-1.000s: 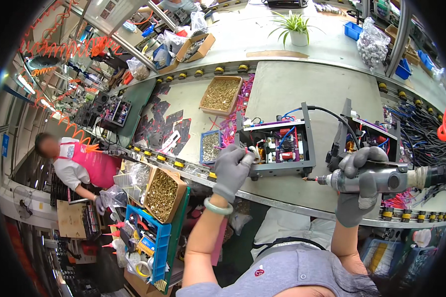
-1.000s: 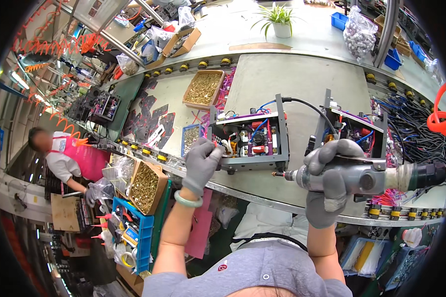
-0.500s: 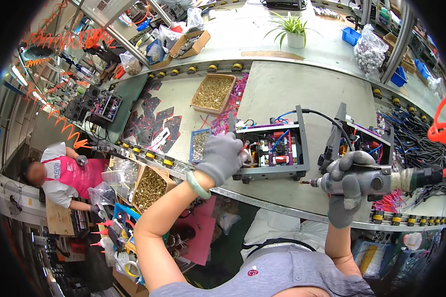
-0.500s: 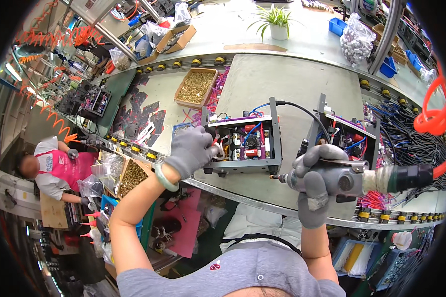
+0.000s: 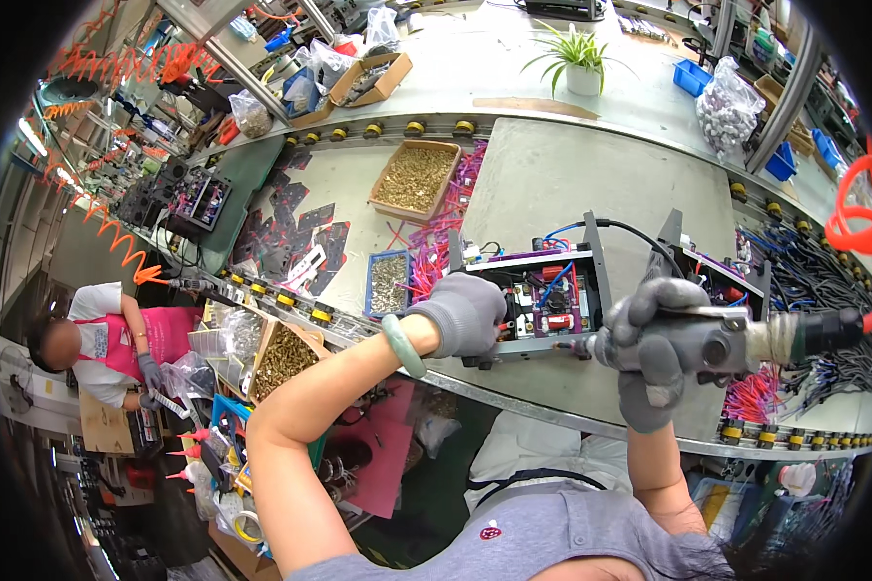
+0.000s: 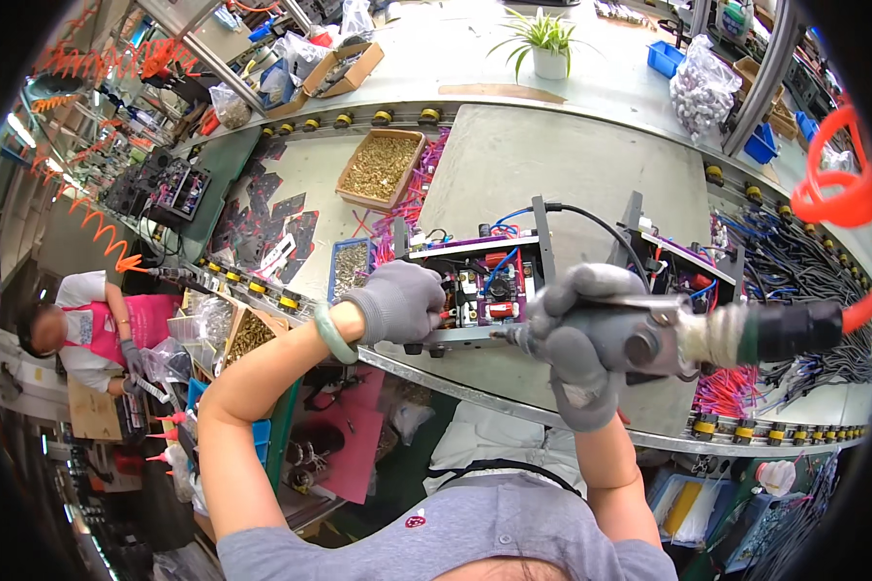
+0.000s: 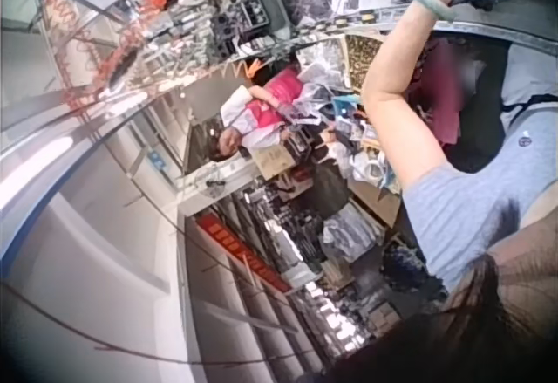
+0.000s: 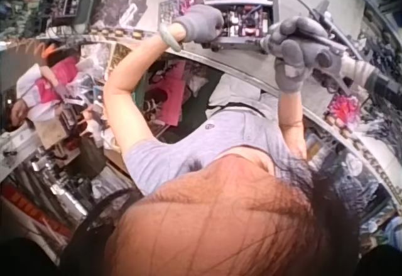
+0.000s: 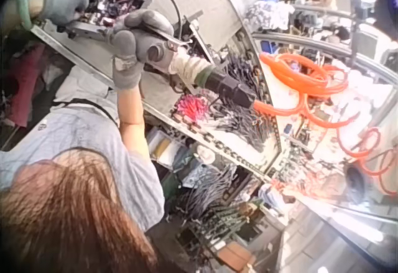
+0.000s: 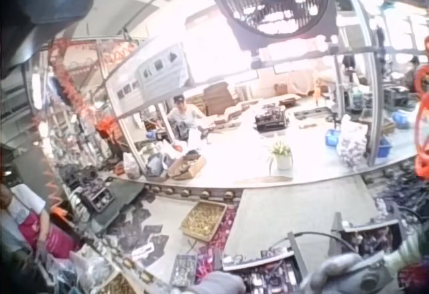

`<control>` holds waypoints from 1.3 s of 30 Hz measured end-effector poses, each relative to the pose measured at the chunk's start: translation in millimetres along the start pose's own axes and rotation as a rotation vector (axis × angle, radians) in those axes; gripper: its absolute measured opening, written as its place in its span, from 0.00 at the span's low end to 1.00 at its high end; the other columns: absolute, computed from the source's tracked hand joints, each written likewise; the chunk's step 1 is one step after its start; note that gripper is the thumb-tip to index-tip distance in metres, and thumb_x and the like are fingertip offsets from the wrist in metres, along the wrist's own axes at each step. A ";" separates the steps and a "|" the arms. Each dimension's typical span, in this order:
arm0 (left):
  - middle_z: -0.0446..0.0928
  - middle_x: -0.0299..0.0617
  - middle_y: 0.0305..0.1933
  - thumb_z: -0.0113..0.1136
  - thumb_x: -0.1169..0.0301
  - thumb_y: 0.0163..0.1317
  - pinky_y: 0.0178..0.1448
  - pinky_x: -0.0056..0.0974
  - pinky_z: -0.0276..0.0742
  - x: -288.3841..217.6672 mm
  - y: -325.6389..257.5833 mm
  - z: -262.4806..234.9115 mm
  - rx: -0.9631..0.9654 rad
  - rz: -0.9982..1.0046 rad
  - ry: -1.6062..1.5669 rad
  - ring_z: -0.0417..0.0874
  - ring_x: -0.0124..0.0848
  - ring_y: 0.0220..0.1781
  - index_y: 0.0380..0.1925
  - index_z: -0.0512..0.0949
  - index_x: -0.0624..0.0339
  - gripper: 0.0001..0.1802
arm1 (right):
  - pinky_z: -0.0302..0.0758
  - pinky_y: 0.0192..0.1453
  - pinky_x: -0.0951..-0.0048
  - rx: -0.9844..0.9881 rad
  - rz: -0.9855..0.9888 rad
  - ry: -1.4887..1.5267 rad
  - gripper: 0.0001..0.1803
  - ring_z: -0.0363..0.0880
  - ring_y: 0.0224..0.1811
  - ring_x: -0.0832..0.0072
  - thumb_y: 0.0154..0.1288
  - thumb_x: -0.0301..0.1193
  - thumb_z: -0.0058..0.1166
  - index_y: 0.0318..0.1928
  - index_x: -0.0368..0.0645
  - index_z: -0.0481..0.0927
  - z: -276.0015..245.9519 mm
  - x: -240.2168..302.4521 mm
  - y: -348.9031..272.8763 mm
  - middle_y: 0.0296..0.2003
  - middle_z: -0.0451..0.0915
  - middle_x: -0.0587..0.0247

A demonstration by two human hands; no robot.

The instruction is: The person assembles electronic components on a workbench, using a pneumatic screwdriver to secure parts into a metal chassis. They also use pliers to strip and prepare wires, handling various small components and tools throughout the process.

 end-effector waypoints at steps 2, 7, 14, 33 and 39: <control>0.81 0.45 0.27 0.60 0.65 0.50 0.39 0.47 0.80 -13.4 6.3 -0.5 0.075 -0.032 0.208 0.84 0.46 0.34 0.25 0.85 0.55 0.09 | 0.76 0.28 0.74 0.012 0.038 0.009 0.30 0.73 0.36 0.74 0.56 0.36 0.70 0.56 0.47 0.69 5.1 -12.8 7.3 0.40 0.71 0.64; 0.81 0.41 0.28 0.60 0.63 0.51 0.40 0.48 0.79 -7.0 6.4 5.5 0.103 -0.022 -0.069 0.84 0.45 0.35 0.24 0.85 0.51 0.08 | 0.77 0.30 0.72 0.060 0.041 0.036 0.29 0.74 0.36 0.73 0.57 0.34 0.69 0.56 0.47 0.69 2.3 -21.5 11.6 0.40 0.71 0.64; 0.78 0.43 0.35 0.58 0.61 0.53 0.44 0.49 0.78 -11.3 7.2 8.1 0.090 -0.026 0.036 0.83 0.44 0.40 0.27 0.83 0.53 0.10 | 0.78 0.36 0.71 0.067 0.172 0.099 0.28 0.74 0.38 0.75 0.57 0.32 0.70 0.55 0.53 0.69 -0.1 -62.5 13.8 0.42 0.71 0.65; 0.83 0.46 0.34 0.59 0.64 0.54 0.43 0.46 0.81 -14.2 2.2 -0.7 0.090 -0.042 -0.024 0.86 0.45 0.40 0.32 0.86 0.53 0.10 | 0.74 0.46 0.74 0.417 -0.004 -0.229 0.24 0.74 0.42 0.79 0.56 0.22 0.65 0.52 0.40 0.70 30.3 -76.1 13.1 0.41 0.76 0.65; 0.83 0.46 0.38 0.61 0.60 0.53 0.44 0.46 0.80 -0.5 2.4 17.0 -0.276 0.190 -0.180 0.85 0.46 0.41 0.39 0.82 0.47 0.13 | 0.75 0.40 0.76 0.485 0.110 -0.544 0.20 0.74 0.33 0.84 0.53 0.26 0.65 0.47 0.37 0.77 71.1 -98.8 29.9 0.31 0.78 0.68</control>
Point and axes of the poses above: each hand's wrist, its own y-axis towards the middle knuckle, its own z-axis out of the palm, x = y × z, the point moved 8 cm from there along y, towards the middle knuckle
